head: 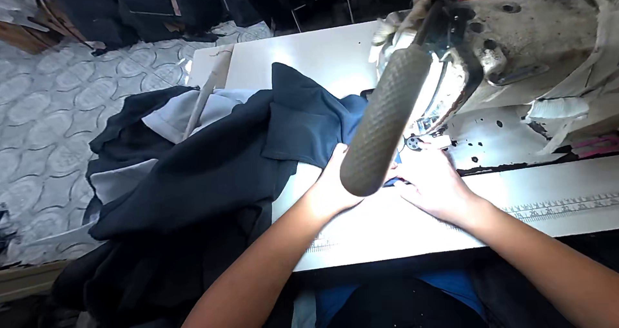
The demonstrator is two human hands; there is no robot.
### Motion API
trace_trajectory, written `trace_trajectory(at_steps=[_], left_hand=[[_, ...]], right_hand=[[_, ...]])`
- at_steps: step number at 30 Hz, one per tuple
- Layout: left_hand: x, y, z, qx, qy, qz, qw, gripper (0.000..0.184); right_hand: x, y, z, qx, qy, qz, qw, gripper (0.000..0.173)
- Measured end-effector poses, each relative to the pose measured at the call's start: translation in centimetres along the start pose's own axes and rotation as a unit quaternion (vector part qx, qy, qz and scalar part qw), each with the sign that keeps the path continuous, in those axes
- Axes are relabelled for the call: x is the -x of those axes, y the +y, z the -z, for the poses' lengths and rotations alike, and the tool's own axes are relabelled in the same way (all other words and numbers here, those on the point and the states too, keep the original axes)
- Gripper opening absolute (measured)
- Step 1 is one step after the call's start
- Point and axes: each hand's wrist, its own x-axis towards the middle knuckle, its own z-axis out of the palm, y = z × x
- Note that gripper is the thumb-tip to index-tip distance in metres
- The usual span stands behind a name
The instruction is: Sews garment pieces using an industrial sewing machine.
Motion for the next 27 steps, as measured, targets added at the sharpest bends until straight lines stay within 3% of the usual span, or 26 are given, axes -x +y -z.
trace_trajectory(at_steps=[2,6,9,12,14,15,16,18,19,20,22,24,27], left_hand=[[-0.5,-1.1,-0.3,-0.017,-0.010,0.010,1.000,0.039],[-1.4,-0.6,-0.8,-0.065,0.052,0.025,0.996,0.041],[-1.3,0.1,-1.1,-0.065,0.064,0.050,0.995,0.046],[0.3,0.0,0.4,0.146,0.062,-0.059,0.986,0.028],[0.5,-1.4,2.7,0.336,-0.067,-0.100,0.934,0.017],[0.5,-2.5,3.2,0.334,-0.095,-0.058,0.936,0.015],[0.4,-3.3,3.3,0.276,-0.074,0.023,0.958,0.018],[-0.9,-4.6,1.9,0.079,0.003,0.174,0.982,0.043],[-1.7,-5.0,1.1,0.021,0.018,0.209,0.978,0.053],[-2.2,-5.1,0.5,0.003,0.037,0.206,0.978,0.055],[-2.4,-4.4,0.0,0.025,0.049,0.136,0.989,0.039],[-1.5,-3.0,2.1,0.103,-0.038,0.118,0.987,0.032],[1.8,-0.7,6.2,0.150,-0.119,0.081,0.978,0.031]], right_hand=[[-1.1,0.6,0.1,0.002,-0.012,0.000,1.000,0.027],[-2.8,0.9,1.2,-0.008,-0.072,-0.044,0.996,0.011],[-2.6,3.1,-0.7,-0.056,-0.073,-0.062,0.994,0.016],[-2.4,3.9,-1.5,-0.142,-0.049,-0.112,0.982,0.017],[-2.2,4.2,-1.5,-0.207,-0.045,-0.179,0.961,0.014],[-2.0,4.3,-1.6,-0.224,-0.051,-0.208,0.951,0.014],[-2.2,4.2,-1.5,-0.232,-0.052,-0.234,0.943,0.013],[-2.8,3.8,-1.4,-0.238,-0.051,-0.266,0.933,0.013],[-3.0,3.6,-1.4,-0.244,-0.056,-0.269,0.930,0.015],[-3.2,3.3,-1.0,-0.231,-0.066,-0.245,0.939,0.020],[-3.1,2.4,0.1,-0.184,-0.089,-0.165,0.965,0.023],[-2.8,2.1,0.4,-0.137,-0.108,-0.088,0.981,0.022],[-2.8,1.4,0.2,-0.167,-0.074,0.032,0.983,0.029]])
